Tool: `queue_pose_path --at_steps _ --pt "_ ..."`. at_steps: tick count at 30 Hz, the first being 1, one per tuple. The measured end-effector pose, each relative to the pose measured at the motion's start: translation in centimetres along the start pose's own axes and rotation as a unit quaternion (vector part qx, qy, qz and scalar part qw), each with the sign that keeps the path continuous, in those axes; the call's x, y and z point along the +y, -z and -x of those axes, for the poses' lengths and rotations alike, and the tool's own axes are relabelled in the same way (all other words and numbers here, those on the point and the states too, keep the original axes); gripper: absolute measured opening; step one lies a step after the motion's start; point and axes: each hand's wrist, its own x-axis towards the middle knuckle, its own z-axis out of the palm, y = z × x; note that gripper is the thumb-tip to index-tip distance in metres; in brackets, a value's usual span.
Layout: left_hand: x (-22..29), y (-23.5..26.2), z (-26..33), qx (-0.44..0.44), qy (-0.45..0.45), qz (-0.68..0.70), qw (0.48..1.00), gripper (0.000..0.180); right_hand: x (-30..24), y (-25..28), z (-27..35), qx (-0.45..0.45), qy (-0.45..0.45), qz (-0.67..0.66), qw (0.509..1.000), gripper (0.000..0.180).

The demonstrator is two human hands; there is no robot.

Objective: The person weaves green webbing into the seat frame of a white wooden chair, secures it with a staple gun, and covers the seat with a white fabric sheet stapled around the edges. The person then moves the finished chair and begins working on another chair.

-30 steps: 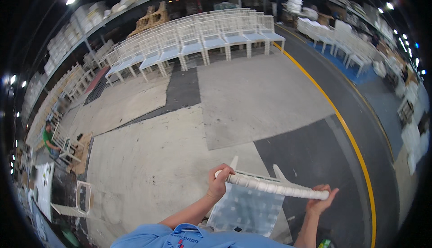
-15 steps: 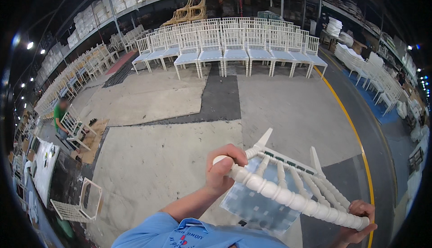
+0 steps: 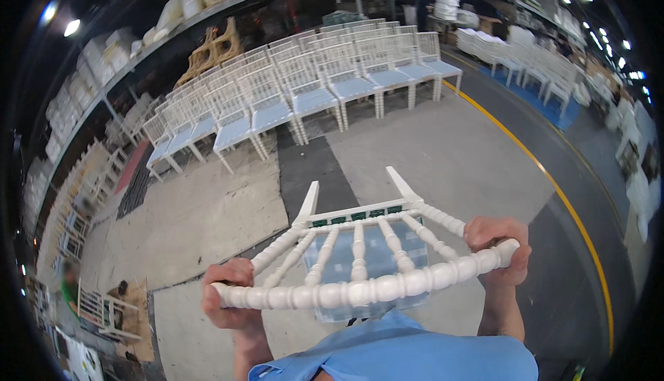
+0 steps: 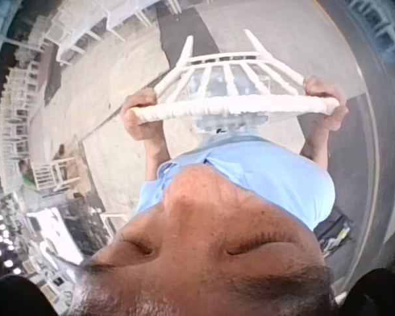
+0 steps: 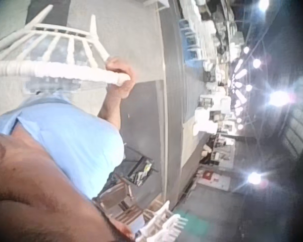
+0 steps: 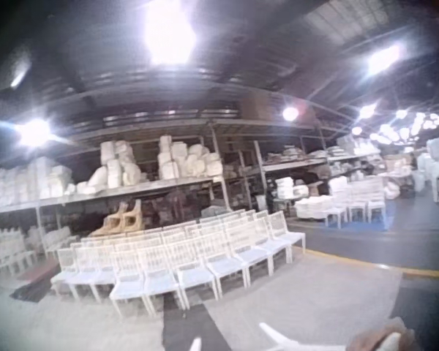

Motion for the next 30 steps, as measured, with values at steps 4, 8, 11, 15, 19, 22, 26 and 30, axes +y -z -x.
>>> queue_pose_path --at_steps 4,8,11,15,19,22,26,30 --pt "-3.8 8.6 -7.4 0.074 0.017 0.005 0.997 0.051 10.2 -8.0 -8.9 -0.067 -0.015 -0.022 0.997 0.074" --pt "-7.8 18.9 -14.4 0.101 0.029 -0.025 0.994 0.051 22.2 -17.7 -14.4 -0.08 -0.023 -0.063 0.995 0.07" --pt "-11.0 26.7 -20.4 0.092 0.026 -0.034 0.995 0.054 29.6 -25.4 -18.6 -0.074 -0.012 -0.072 0.995 0.067" --pt "-13.7 34.9 -30.9 0.089 -0.023 -0.07 0.993 0.052 38.0 -35.2 -24.9 -0.05 0.007 -0.077 0.996 0.065" --pt "-15.9 42.2 -40.8 0.076 -0.062 -0.111 0.989 0.051 46.4 -43.7 -30.3 -0.035 0.029 -0.114 0.992 0.064" --pt "-20.0 48.9 -46.5 0.104 -0.083 -0.149 0.98 0.052 55.0 -50.5 -33.4 -0.044 0.034 -0.148 0.987 0.064" --pt "-27.3 58.8 -55.4 0.138 -0.109 -0.174 0.969 0.052 68.6 -60.0 -39.1 -0.037 0.022 -0.177 0.983 0.063" --pt "-32.1 67.8 -65.3 0.171 -0.133 -0.231 0.949 0.052 82.0 -70.5 -48.0 -0.065 -0.012 -0.247 0.967 0.061"
